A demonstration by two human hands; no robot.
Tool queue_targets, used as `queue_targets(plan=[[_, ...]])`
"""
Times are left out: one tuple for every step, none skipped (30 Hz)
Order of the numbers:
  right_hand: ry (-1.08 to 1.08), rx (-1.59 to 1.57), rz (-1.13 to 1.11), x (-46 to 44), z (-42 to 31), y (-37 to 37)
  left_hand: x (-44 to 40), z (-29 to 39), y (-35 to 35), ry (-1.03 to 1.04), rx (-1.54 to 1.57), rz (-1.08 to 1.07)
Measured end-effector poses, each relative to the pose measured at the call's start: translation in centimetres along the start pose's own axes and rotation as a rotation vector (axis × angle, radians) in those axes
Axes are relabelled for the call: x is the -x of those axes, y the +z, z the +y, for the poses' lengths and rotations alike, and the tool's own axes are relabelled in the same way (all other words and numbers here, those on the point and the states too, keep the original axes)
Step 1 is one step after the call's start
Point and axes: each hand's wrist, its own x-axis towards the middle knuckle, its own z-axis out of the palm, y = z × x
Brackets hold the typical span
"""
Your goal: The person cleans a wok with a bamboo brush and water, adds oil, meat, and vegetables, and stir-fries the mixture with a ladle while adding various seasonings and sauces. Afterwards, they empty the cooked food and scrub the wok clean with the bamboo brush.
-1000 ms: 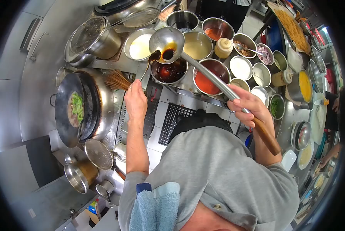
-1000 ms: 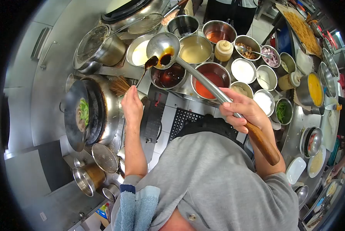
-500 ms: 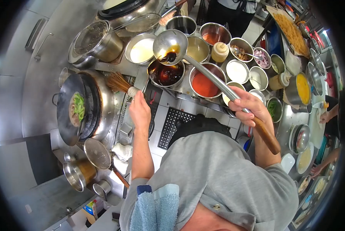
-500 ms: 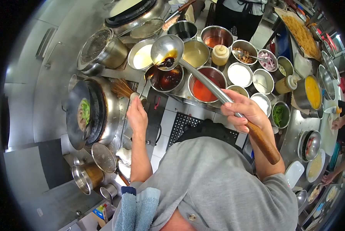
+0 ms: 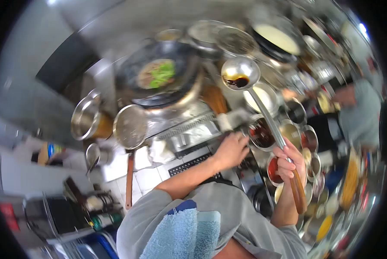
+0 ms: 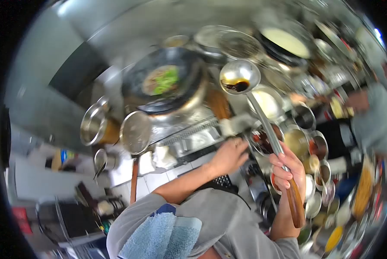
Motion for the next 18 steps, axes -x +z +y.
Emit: queue_targets(plan=[[0.042,-0.025,-0.091,-3.1,0.3,0.1,2.2,-1.8,-1.2,0.024,0.129,-0.054],[0.087,0.044,-0.106,-6.5,1.0,1.5,4.4,-3.8,-1.4,-0.001,0.188,-0.110],[0.118,0.110,-0.113,-9.9,1.4,3.0,6.0,-5.3,-2.3,-0.054,0.180,-0.189],[0.117,0.299,-0.096,-13.7,2.0,3.4,7.2,-6.0,-3.7,-0.091,0.220,-0.114],[0.122,0.476,-0.025,-17.2,3.1,4.7,8.0,-6.4,-5.2,-0.122,0.261,-0.043],[0.131,0.661,-0.004,-20.9,4.0,5.1,8.3,-6.6,-6.9,-0.147,0.269,0.008],[0.174,0.836,-0.052,-24.1,5.5,6.7,8.5,-6.9,-8.6,-0.172,0.281,0.058],[0.214,0.936,-0.084,-27.6,6.9,6.9,8.7,-7.4,-9.9,-0.198,0.293,0.104],[0.247,1.062,-0.132,-30.4,7.8,6.5,8.9,-8.1,-10.9,-0.171,0.237,0.200],[0.276,1.185,-0.184,-32.9,8.6,6.3,9.0,-8.5,-12.6,-0.179,0.205,0.266],[0.302,1.303,-0.233,-34.2,9.3,6.5,9.1,-8.8,-14.3,-0.186,0.172,0.325],[0.248,1.433,-0.210,-34.7,9.8,6.8,9.2,-9.5,-15.4,-0.202,0.137,0.395],[0.193,1.572,-0.193,-35.2,10.5,7.8,8.8,-10.1,-16.5,-0.219,0.101,0.476],[0.140,1.705,-0.176,-35.6,11.1,8.4,8.1,-10.8,-17.8,-0.213,0.030,0.529],[0.144,1.740,-0.187,-35.6,11.7,8.4,7.3,-11.5,-18.7,-0.217,-0.032,0.577],[0.136,1.774,-0.202,-35.7,12.3,8.4,6.3,-12.3,-19.7,-0.213,-0.101,0.627],[0.125,1.807,-0.215,-35.5,12.7,8.4,5.6,-12.9,-20.6,-0.205,-0.171,0.675],[0.187,1.801,-0.301,-34.5,11.5,8.2,5.2,-13.0,-21.3,-0.215,-0.232,0.699]])
